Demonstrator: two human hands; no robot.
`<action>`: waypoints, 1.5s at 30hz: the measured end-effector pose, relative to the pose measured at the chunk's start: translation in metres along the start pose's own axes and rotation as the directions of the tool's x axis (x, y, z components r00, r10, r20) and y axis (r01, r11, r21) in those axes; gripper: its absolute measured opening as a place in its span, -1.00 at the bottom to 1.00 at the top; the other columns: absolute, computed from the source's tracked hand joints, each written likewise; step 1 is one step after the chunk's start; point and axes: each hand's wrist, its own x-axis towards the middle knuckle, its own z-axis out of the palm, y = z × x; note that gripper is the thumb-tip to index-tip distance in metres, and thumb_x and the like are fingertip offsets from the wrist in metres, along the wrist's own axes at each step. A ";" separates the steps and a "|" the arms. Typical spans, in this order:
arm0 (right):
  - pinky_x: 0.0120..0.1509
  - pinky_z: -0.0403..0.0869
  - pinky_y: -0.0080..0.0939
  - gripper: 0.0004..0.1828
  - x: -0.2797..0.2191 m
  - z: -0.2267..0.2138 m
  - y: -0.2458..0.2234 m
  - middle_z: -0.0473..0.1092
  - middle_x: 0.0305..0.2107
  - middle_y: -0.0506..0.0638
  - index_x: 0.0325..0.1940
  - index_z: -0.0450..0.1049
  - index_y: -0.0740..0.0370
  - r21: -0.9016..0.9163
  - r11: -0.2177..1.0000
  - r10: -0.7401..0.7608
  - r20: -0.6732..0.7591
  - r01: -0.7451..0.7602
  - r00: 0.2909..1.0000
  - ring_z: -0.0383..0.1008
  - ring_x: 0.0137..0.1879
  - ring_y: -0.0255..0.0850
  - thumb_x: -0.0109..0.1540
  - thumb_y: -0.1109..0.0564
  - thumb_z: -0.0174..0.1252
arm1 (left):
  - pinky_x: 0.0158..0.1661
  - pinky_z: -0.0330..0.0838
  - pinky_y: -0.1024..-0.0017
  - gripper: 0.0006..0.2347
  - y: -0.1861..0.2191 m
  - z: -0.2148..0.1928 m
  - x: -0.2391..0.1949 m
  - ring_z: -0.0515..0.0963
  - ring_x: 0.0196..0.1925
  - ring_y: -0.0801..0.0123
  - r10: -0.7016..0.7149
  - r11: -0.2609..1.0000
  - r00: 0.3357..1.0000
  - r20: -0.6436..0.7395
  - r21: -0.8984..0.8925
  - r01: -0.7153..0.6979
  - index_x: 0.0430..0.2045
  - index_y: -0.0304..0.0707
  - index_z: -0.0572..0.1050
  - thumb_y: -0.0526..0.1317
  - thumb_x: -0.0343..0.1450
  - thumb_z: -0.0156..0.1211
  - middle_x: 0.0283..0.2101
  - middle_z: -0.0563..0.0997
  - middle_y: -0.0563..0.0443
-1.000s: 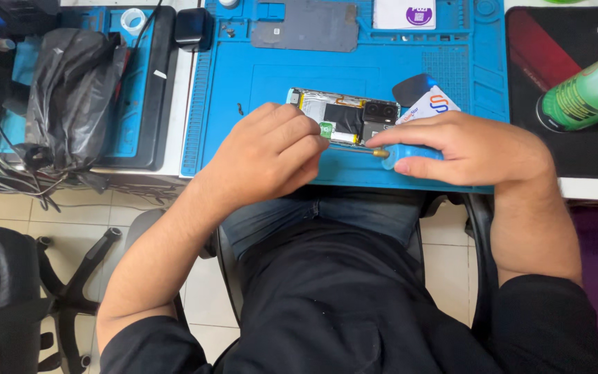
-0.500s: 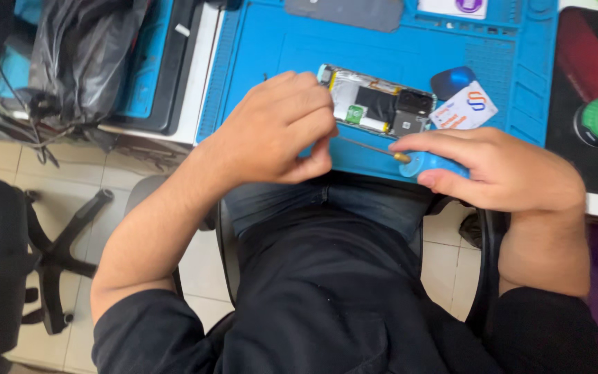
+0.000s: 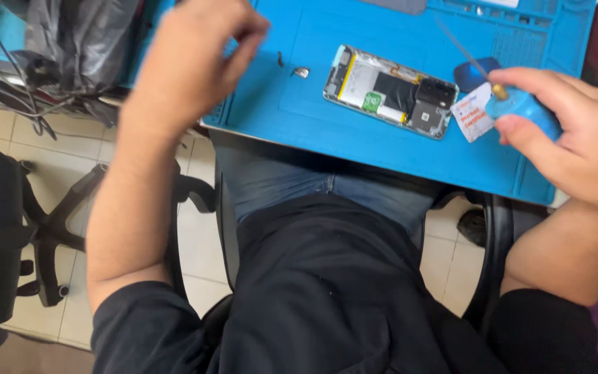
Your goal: The person removes the back cover of a smartphone and uses a blue electric screwdriver to unscrew multiple screws from the internal frame. The person then repositions the phone and continues unscrewing additional screws around the camera module and battery area.
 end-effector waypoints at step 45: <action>0.06 0.52 -0.01 -0.51 0.033 0.021 0.071 0.49 -0.08 0.22 0.28 0.53 0.28 -0.426 0.904 -0.055 -0.182 -0.028 0.982 0.55 -0.02 0.08 0.36 0.00 0.44 | 0.02 0.43 0.21 -0.90 -0.010 0.079 -0.009 0.48 -0.01 0.00 0.005 1.000 0.988 0.156 -0.019 -0.002 -0.26 -0.33 0.52 -0.36 0.42 0.31 -0.11 0.51 -0.12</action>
